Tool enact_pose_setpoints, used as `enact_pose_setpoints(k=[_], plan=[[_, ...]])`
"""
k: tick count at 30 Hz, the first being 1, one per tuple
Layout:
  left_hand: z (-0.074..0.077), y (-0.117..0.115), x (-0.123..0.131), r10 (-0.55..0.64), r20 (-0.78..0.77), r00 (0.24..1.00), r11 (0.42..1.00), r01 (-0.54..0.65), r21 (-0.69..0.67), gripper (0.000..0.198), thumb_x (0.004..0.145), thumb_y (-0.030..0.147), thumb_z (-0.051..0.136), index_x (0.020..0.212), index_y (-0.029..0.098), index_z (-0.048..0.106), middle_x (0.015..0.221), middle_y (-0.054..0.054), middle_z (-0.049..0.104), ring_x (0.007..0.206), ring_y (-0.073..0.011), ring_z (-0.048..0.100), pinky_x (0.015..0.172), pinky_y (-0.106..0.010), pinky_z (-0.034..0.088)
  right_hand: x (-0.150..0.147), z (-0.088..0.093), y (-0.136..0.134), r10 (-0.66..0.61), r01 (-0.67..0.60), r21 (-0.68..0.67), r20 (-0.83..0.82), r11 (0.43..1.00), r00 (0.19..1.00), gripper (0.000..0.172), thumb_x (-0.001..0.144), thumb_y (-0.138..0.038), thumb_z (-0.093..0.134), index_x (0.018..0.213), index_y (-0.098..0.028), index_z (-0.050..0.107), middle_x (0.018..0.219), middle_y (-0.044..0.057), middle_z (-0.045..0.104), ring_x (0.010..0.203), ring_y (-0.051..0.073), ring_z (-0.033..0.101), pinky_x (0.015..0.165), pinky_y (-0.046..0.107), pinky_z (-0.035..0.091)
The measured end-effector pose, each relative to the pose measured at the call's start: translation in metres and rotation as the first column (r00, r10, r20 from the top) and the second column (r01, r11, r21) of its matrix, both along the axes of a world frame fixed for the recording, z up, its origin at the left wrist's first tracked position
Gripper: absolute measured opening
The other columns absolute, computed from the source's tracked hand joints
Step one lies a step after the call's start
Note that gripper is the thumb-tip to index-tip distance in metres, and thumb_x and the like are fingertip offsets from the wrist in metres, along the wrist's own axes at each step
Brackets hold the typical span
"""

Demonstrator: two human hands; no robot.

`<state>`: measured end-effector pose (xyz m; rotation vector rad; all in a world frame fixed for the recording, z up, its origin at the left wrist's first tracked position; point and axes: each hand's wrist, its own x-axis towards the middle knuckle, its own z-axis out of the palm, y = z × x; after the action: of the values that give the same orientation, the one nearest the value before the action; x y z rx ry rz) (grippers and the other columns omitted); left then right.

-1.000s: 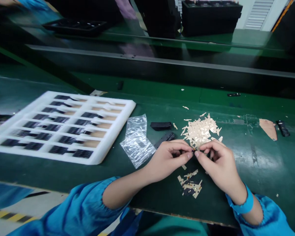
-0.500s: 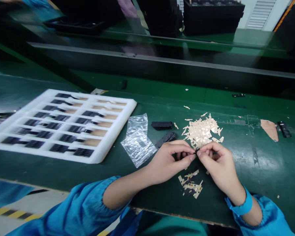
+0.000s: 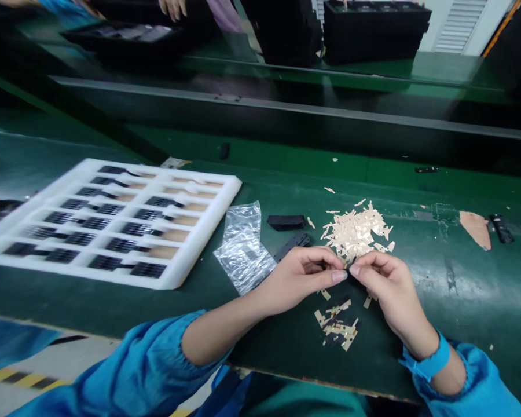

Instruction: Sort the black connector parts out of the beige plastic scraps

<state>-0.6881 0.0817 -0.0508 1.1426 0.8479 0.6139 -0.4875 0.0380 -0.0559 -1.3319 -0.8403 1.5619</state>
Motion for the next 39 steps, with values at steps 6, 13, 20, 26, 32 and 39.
enact_pose_setpoints(k=[6, 13, 20, 26, 32, 39], plan=[[0.002, 0.001, 0.000, -0.071, 0.038, 0.997, 0.993, 0.067, 0.095, 0.025, 0.087, 0.038, 0.075, 0.083, 0.014, 0.069, 0.085, -0.001, 0.060, 0.075, -0.0099, 0.052, 0.069, -0.024, 0.041, -0.006, 0.005, 0.001, 0.047, -0.061, -0.102, -0.138, 0.993, 0.989, 0.031, 0.070, -0.042, 0.089, 0.071, -0.016, 0.072, 0.057, -0.003, 0.048, 0.049, 0.008, 0.035, 0.045, 0.021, 0.024], [0.000, 0.006, -0.002, -0.018, 0.047, 0.999, 0.999, 0.021, -0.049, 0.043, 0.080, 0.055, 0.082, 0.091, 0.014, 0.071, 0.077, 0.000, 0.062, 0.066, -0.0089, 0.052, 0.062, -0.022, 0.042, -0.003, 0.005, -0.001, 0.031, -0.031, 0.048, 0.007, 0.998, 1.000, 0.022, 0.076, -0.037, 0.086, 0.074, -0.018, 0.075, 0.059, -0.001, 0.052, 0.052, 0.009, 0.036, 0.047, 0.022, 0.028], [-0.006, 0.005, 0.000, -0.085, 0.112, 0.990, 0.975, 0.106, -0.194, 0.052, 0.072, 0.062, 0.087, 0.079, 0.014, 0.069, 0.066, 0.003, 0.056, 0.057, -0.0062, 0.050, 0.050, -0.017, 0.041, -0.004, 0.002, -0.005, 0.119, -0.118, 0.056, -0.015, 0.991, 0.993, 0.023, 0.079, -0.039, 0.087, 0.074, -0.019, 0.076, 0.059, -0.002, 0.052, 0.054, 0.009, 0.037, 0.050, 0.021, 0.031], [-0.012, 0.003, 0.000, -0.190, 0.262, 0.946, 0.880, 0.282, -0.383, 0.055, 0.070, 0.063, 0.089, 0.076, 0.014, 0.063, 0.060, 0.005, 0.055, 0.047, -0.0045, 0.047, 0.041, -0.015, 0.038, -0.005, 0.002, -0.007, 0.160, -0.160, 0.006, -0.114, 0.987, 0.981, 0.028, 0.080, -0.042, 0.088, 0.075, -0.017, 0.075, 0.059, -0.001, 0.051, 0.054, 0.010, 0.038, 0.051, 0.023, 0.027], [-0.014, 0.002, 0.002, -0.187, 0.267, 0.946, 0.865, 0.287, -0.411, 0.058, 0.067, 0.064, 0.091, 0.074, 0.015, 0.061, 0.056, 0.005, 0.054, 0.043, -0.0040, 0.045, 0.038, -0.015, 0.034, -0.006, 0.002, -0.008, 0.166, -0.170, -0.011, -0.157, 0.985, 0.974, 0.029, 0.078, -0.043, 0.090, 0.076, -0.017, 0.075, 0.063, 0.000, 0.056, 0.054, 0.010, 0.037, 0.050, 0.023, 0.026], [-0.015, 0.000, 0.004, -0.170, 0.248, 0.954, 0.888, 0.257, -0.382, 0.059, 0.067, 0.066, 0.089, 0.073, 0.015, 0.060, 0.054, 0.006, 0.054, 0.041, -0.0032, 0.043, 0.037, -0.014, 0.033, -0.007, -0.001, -0.009, 0.151, -0.157, -0.032, -0.146, 0.987, 0.978, 0.033, 0.077, -0.046, 0.091, 0.077, -0.016, 0.075, 0.062, 0.000, 0.052, 0.054, 0.009, 0.036, 0.051, 0.023, 0.025]])
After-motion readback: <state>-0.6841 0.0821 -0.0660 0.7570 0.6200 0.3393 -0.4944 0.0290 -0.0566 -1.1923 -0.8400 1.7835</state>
